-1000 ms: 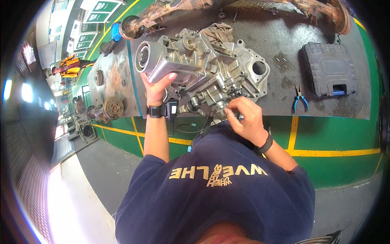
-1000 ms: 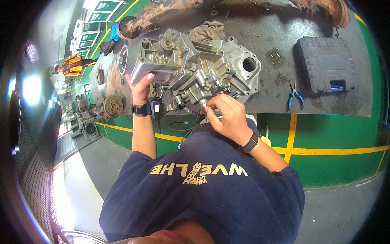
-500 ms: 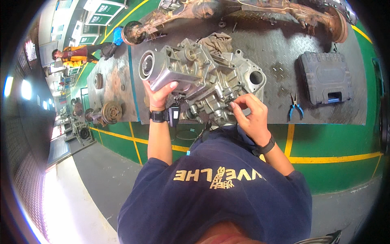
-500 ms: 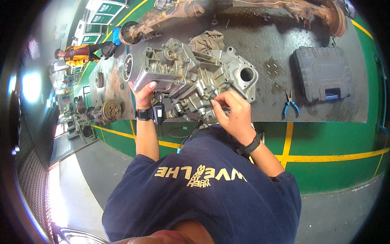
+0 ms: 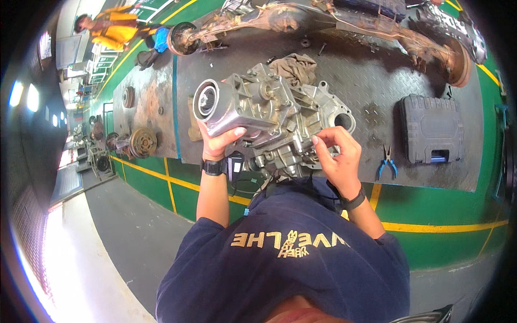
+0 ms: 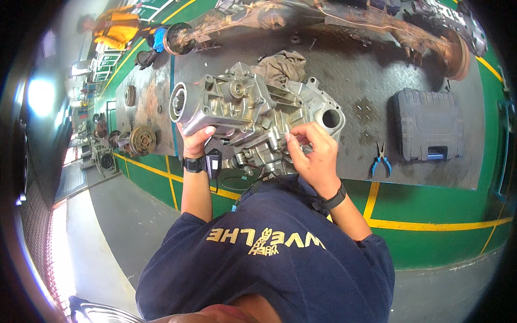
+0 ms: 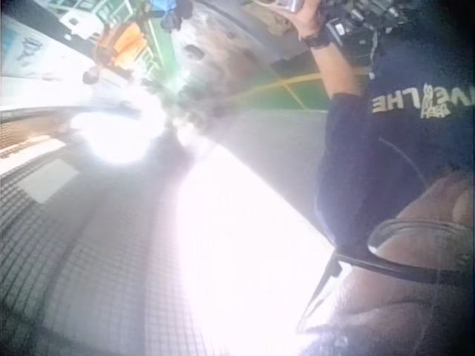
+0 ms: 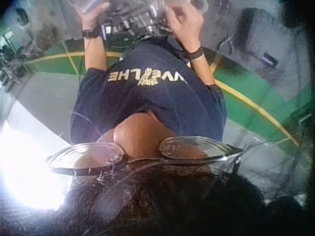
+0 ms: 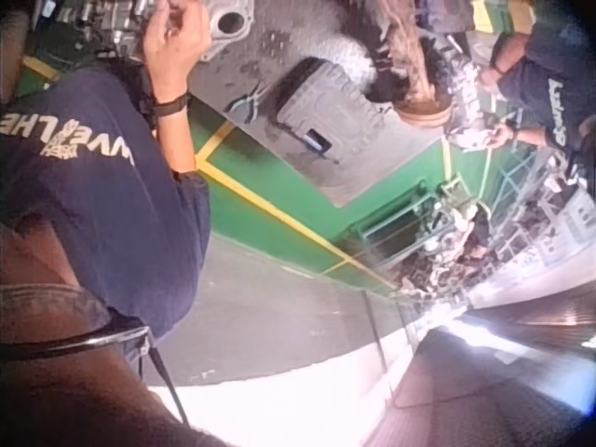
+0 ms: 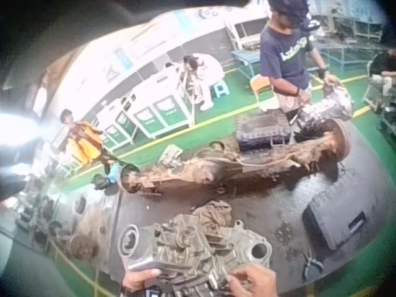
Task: The person removes a metal housing from a gear assembly and then extracts internal gears and shafts by hand and with a tool.
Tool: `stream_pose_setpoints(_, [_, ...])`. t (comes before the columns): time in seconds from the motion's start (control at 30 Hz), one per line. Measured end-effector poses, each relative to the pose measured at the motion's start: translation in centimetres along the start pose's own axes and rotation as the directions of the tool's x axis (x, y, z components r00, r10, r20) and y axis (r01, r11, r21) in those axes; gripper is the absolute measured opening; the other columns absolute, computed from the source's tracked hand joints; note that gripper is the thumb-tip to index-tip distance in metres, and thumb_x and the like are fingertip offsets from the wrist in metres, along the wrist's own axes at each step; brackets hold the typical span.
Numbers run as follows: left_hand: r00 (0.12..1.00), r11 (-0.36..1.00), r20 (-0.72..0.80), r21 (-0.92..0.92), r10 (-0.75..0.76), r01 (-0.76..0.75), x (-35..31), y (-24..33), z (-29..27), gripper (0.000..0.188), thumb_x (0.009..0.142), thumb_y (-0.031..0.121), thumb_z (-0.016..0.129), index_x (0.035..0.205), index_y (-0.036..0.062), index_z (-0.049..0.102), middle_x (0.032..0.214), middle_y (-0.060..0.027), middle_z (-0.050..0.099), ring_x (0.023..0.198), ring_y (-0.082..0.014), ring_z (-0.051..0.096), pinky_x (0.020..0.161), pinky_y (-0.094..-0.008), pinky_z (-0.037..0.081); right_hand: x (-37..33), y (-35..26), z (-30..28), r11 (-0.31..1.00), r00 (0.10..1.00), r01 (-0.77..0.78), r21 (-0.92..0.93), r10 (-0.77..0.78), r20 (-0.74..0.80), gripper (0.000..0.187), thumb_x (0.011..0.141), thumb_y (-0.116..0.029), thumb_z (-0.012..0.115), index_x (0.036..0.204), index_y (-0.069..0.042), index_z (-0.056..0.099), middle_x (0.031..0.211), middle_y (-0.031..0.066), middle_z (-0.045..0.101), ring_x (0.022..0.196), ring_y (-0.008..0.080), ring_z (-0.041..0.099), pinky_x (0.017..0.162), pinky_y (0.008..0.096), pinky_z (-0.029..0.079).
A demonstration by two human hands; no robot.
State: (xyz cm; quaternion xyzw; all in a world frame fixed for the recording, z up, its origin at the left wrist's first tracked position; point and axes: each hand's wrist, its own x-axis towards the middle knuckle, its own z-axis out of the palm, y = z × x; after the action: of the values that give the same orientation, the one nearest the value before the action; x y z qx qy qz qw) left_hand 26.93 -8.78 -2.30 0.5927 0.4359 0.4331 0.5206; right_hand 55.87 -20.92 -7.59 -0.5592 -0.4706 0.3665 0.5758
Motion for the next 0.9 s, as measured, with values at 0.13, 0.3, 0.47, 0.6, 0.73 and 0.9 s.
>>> stream_pose_setpoints(0.13, [0.999, 1.0, 0.032, 0.015, 0.007, -0.008, 1.3, 1.0, 0.9, 0.1, 0.063, 0.009, 0.093, 0.149, -0.0019, 0.043, 0.141, -0.0131, 0.056, 0.125, -0.0244, 0.058, 0.108, -0.0392, 0.047, 3.0, -2.6, 1.9, 0.996, 0.996, 0.089, -0.005, -0.089, 0.008, 0.023, 0.084, -0.012, 0.081, 0.1, 0.0, 0.069, 0.095, 0.0143, 0.071, 0.084, 0.0273, 0.069, 0.076, 0.0359, 0.056])
stream_pose_setpoints(0.3, [0.999, 0.996, 0.025, -0.075, 0.048, -0.046, 2.6, -0.5, 0.6, 0.113, 0.061, 0.017, 0.096, 0.155, 0.0007, 0.034, 0.154, -0.0145, 0.044, 0.138, -0.0277, 0.051, 0.115, -0.0444, 0.045, 8.3, -7.2, 8.3, 0.953, 0.953, 0.302, -0.004, -0.302, 0.028, 0.072, 0.077, -0.037, 0.087, 0.13, 0.005, 0.06, 0.129, 0.027, 0.062, 0.122, 0.0429, 0.06, 0.104, 0.0485, 0.048])
stream_pose_setpoints(0.47, [0.967, 0.952, -0.25, -0.303, -0.037, -0.042, 4.2, 0.9, 3.9, 0.096, 0.084, 0.057, 0.077, 0.152, 0.0033, 0.037, 0.153, -0.0107, 0.043, 0.137, -0.027, 0.05, 0.117, -0.0453, 0.042, 12.2, -7.6, 14.9, 0.936, 0.953, 0.299, -0.186, -0.283, 0.11, 0.094, 0.078, -0.062, 0.077, 0.134, 0.011, 0.055, 0.139, 0.0328, 0.056, 0.133, 0.0491, 0.052, 0.117, 0.0664, 0.028])
stream_pose_setpoints(0.6, [0.933, 0.947, -0.357, -0.311, -0.042, -0.076, 4.3, 0.9, 3.8, 0.094, 0.085, 0.062, 0.072, 0.151, 0.0036, 0.04, 0.149, -0.0121, 0.047, 0.138, -0.0269, 0.049, 0.118, -0.0454, 0.038, 13.5, -7.5, 15.6, 0.941, 0.954, 0.292, -0.168, -0.275, 0.117, 0.085, 0.079, -0.062, 0.078, 0.125, 0.008, 0.063, 0.129, 0.0304, 0.062, 0.122, 0.049, 0.059, 0.115, 0.0652, 0.032])
stream_pose_setpoints(0.73, [0.939, 0.976, -0.344, -0.209, -0.018, -0.058, 2.4, 0.1, 3.1, 0.096, 0.084, 0.057, 0.073, 0.154, 0.0019, 0.037, 0.149, -0.0147, 0.047, 0.138, -0.0275, 0.049, 0.117, -0.0448, 0.038, 13.7, -6.3, 17.1, 0.937, 0.943, 0.333, -0.101, -0.329, 0.054, 0.053, 0.082, -0.044, 0.076, 0.105, 0.003, 0.068, 0.11, 0.0226, 0.066, 0.102, 0.0426, 0.063, 0.105, 0.0561, 0.043])
stream_pose_setpoints(0.9, [0.913, 0.975, -0.407, -0.204, -0.006, -0.085, 1.9, -1.5, 3.8, 0.088, 0.089, 0.052, 0.068, 0.154, 0.0004, 0.037, 0.147, -0.0167, 0.05, 0.136, -0.0307, 0.052, 0.114, -0.0465, 0.042, 13.6, -6.1, 15.8, 0.933, 0.933, 0.357, -0.039, -0.359, -0.033, 0.036, 0.08, -0.024, 0.07, 0.105, 0.002, 0.068, 0.105, 0.0203, 0.068, 0.1, 0.0419, 0.065, 0.096, 0.0493, 0.049])
